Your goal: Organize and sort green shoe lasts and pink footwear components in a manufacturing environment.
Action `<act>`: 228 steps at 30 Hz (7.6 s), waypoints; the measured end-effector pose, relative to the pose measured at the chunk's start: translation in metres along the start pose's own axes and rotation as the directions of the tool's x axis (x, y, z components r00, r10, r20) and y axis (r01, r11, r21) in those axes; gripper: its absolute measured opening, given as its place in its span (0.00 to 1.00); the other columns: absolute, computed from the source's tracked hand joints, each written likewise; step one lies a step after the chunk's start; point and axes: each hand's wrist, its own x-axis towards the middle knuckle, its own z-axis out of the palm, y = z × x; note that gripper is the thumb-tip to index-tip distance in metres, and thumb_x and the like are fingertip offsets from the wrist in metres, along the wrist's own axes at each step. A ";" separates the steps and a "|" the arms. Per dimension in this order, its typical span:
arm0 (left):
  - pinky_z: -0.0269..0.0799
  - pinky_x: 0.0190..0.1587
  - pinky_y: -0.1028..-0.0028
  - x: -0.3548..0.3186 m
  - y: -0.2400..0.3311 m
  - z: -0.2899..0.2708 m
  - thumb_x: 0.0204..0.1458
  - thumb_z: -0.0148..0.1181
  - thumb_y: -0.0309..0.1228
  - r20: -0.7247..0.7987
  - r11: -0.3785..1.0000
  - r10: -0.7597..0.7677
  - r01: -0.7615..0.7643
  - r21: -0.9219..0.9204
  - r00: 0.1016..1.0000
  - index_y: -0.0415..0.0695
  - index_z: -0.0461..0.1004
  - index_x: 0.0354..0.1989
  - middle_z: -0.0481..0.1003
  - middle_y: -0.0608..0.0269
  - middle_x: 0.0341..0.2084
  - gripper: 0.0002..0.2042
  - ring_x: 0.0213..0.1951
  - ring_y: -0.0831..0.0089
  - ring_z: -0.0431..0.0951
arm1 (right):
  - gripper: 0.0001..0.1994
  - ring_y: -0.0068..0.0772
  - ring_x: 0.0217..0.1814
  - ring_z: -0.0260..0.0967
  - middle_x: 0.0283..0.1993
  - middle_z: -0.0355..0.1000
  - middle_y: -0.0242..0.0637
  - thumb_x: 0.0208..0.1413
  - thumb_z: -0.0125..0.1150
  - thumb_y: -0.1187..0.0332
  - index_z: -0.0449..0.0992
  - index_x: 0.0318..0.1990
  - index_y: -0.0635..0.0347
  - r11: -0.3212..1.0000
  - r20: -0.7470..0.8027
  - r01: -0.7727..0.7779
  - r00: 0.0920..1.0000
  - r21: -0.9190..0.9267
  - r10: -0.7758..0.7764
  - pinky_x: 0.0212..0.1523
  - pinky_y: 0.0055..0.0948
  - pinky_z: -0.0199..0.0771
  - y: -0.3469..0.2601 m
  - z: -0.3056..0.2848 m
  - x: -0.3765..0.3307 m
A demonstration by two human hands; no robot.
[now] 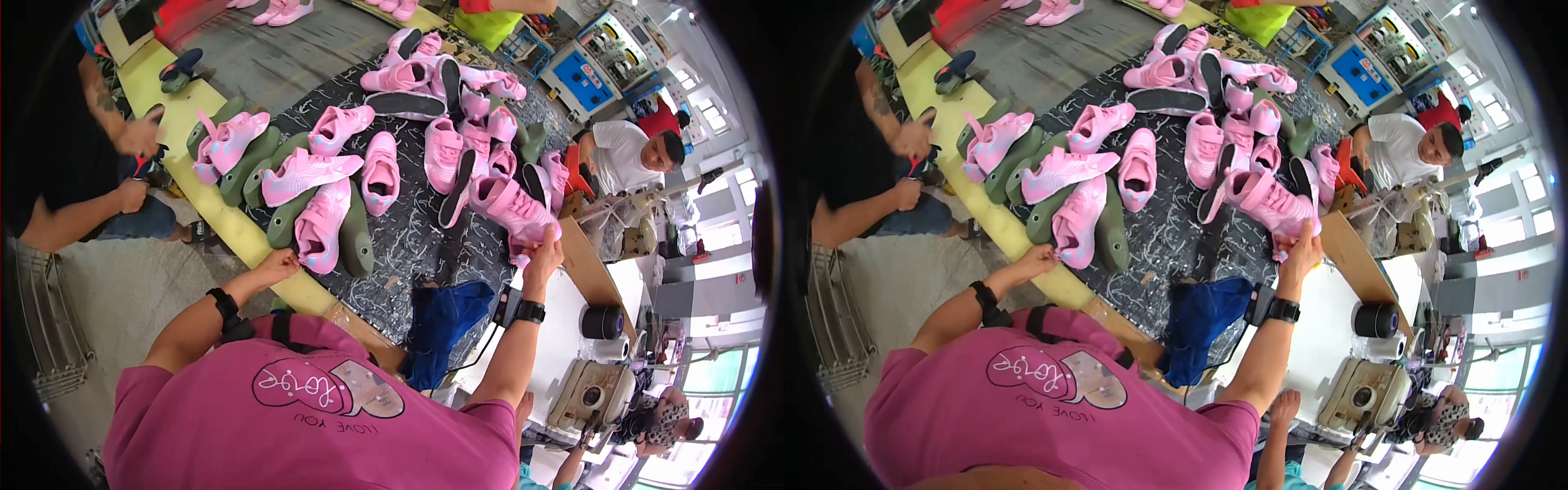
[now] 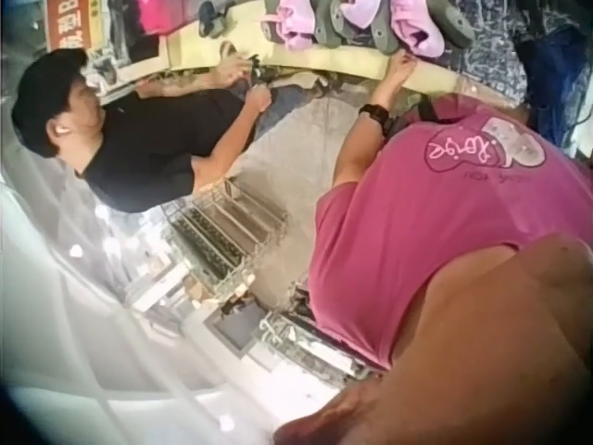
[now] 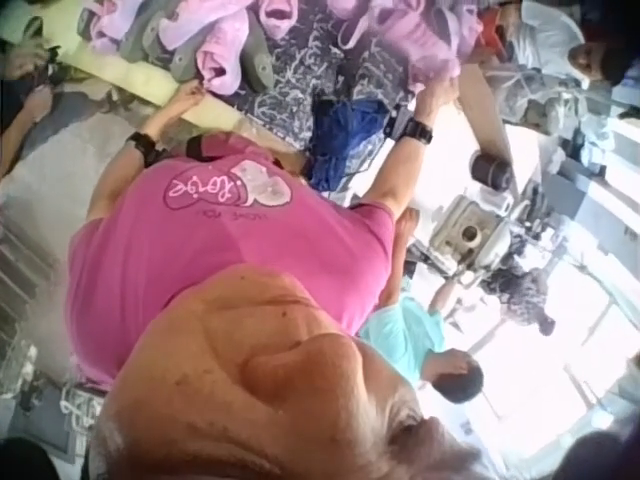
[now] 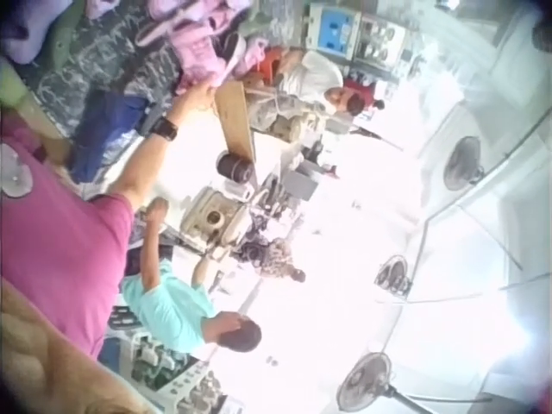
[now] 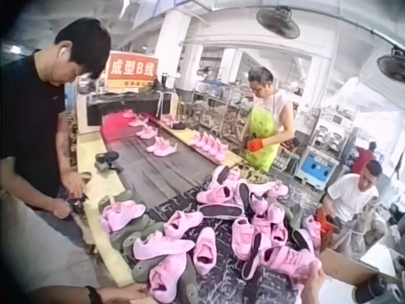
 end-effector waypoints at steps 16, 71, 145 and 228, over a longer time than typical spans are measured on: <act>0.66 0.30 0.78 0.001 -0.020 -0.003 0.46 0.55 0.27 0.027 0.998 0.010 -0.011 0.056 1.000 0.40 0.69 0.31 0.71 0.65 0.25 0.06 0.28 0.79 0.69 | 0.10 0.25 0.25 0.62 0.27 0.67 0.29 0.56 0.51 0.58 0.69 0.35 0.55 0.754 0.156 -0.236 0.972 0.613 0.177 0.23 0.21 0.63 0.020 0.079 0.023; 0.63 0.49 0.75 -0.046 0.093 0.101 0.57 0.46 0.39 0.378 0.994 0.105 -0.096 -0.042 0.920 0.39 0.66 0.49 0.69 0.64 0.46 0.18 0.48 0.76 0.68 | 0.17 0.58 0.36 0.65 0.34 0.70 0.55 0.59 0.45 0.61 0.67 0.38 0.73 0.631 0.275 0.334 0.942 -0.700 -0.193 0.40 0.42 0.64 0.100 -0.048 -0.172; 0.68 0.39 0.75 -0.554 -0.076 0.380 0.51 0.55 0.35 0.270 0.770 -0.636 -0.615 0.170 -0.723 0.40 0.70 0.41 0.74 0.63 0.32 0.13 0.36 0.75 0.73 | 0.21 0.36 0.39 0.68 0.39 0.70 0.39 0.41 0.56 0.59 0.71 0.44 0.61 0.370 -0.647 -0.543 -0.712 0.754 0.272 0.30 0.36 0.75 -0.316 -0.212 -1.207; 0.65 0.52 0.66 -0.229 0.094 0.123 0.43 0.57 0.35 0.971 0.848 -0.136 0.530 0.012 0.196 0.40 0.55 0.59 0.66 0.56 0.50 0.32 0.50 0.67 0.68 | 0.28 0.31 0.44 0.64 0.44 0.65 0.38 0.41 0.56 0.72 0.60 0.54 0.69 1.000 -0.452 -0.018 0.892 -0.012 0.011 0.46 0.29 0.65 0.021 -0.163 -0.652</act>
